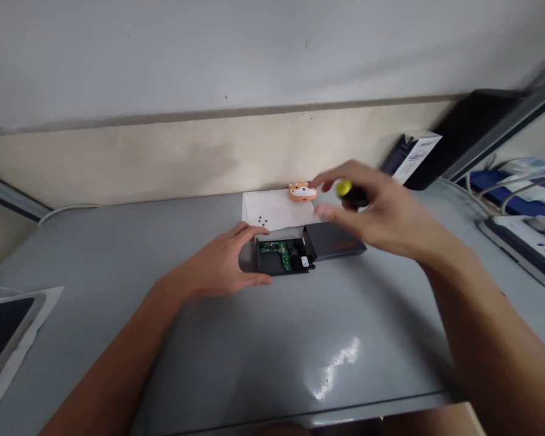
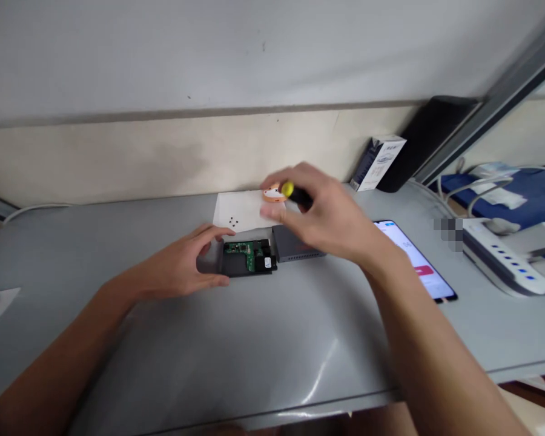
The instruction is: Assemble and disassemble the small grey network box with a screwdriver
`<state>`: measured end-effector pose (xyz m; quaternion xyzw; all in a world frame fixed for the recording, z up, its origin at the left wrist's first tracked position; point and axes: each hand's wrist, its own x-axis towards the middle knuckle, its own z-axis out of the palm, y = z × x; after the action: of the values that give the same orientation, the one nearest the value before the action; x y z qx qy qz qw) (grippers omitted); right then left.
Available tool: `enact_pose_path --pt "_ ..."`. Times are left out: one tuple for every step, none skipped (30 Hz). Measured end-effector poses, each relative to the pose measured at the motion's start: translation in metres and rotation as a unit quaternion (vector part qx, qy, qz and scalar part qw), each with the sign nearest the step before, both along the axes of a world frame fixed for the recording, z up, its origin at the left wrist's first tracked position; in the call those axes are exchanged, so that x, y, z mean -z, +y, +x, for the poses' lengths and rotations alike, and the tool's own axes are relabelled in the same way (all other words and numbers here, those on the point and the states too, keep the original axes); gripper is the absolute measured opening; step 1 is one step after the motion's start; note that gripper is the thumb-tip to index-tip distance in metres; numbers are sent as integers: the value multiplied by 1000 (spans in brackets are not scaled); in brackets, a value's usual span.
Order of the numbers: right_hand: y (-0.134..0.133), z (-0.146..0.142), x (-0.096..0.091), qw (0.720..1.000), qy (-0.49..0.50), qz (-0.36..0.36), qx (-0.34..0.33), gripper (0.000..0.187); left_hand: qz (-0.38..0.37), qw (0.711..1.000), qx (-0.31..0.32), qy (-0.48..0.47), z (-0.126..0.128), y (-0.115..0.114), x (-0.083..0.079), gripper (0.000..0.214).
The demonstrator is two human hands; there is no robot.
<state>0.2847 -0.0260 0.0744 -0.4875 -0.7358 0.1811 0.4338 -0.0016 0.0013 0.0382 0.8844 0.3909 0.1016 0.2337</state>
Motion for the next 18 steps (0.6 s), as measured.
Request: enact_pose_path --pt "-6 8 4 995 -84 -49 -23 38 -9 1000 0 -2 -1 0 -2 68" --pt "-10 16 9 981 -158 -107 -36 50 -16 1000 0 -3 -2 0 -3 68" --pt "-14 23 15 959 -223 -168 -52 54 -21 1000 -2 -1 -2 1 -3 67" --pt "-16 30 20 942 -266 -201 -47 59 -26 1000 -9 1 -2 1 -3 67" --pt "-17 36 24 933 -290 -211 -43 64 -31 999 -18 4 -1 2 -3 67" --pt "-17 40 26 930 -300 -208 -40 63 -35 999 -26 7 -1 2 -3 68" --pt "-16 44 26 931 -301 -205 -38 60 -38 999 -33 9 0 2 -2 69" --pt "-14 45 25 933 -292 -207 -42 57 -39 999 -37 10 1 2 -1 70" --pt "-12 45 22 936 -276 -215 -47 55 -39 998 -40 11 2 2 -1 70" --pt "-10 43 18 938 -255 -229 -54 54 -39 998 -42 13 2 3 0 69" --pt "-8 39 14 939 -231 -246 -68 52 -38 998 -45 15 3 3 0 69" --pt "-7 34 10 938 -209 -263 -88 50 -38 998 -48 18 4 3 1 68" --pt "-8 28 8 936 -193 -276 -106 47 -37 998 -51 21 5 3 1 68" --pt "-9 22 7 933 -186 -284 -119 46 -36 998 -53 23 5 4 2 67" --pt "-11 15 7 932 -191 -282 -122 48 -32 998 -54 22 6 4 2 66" --pt "-15 8 9 934 -205 -267 -117 49 -28 998 -52 20 7 3 3 65" --pt "-18 2 12 934 -228 -251 -110 50 -21 998 -48 15 9 3 4 64" --pt "-22 -3 16 934 -250 -232 -104 51 -12 999 -45 9 10 2 5 63"
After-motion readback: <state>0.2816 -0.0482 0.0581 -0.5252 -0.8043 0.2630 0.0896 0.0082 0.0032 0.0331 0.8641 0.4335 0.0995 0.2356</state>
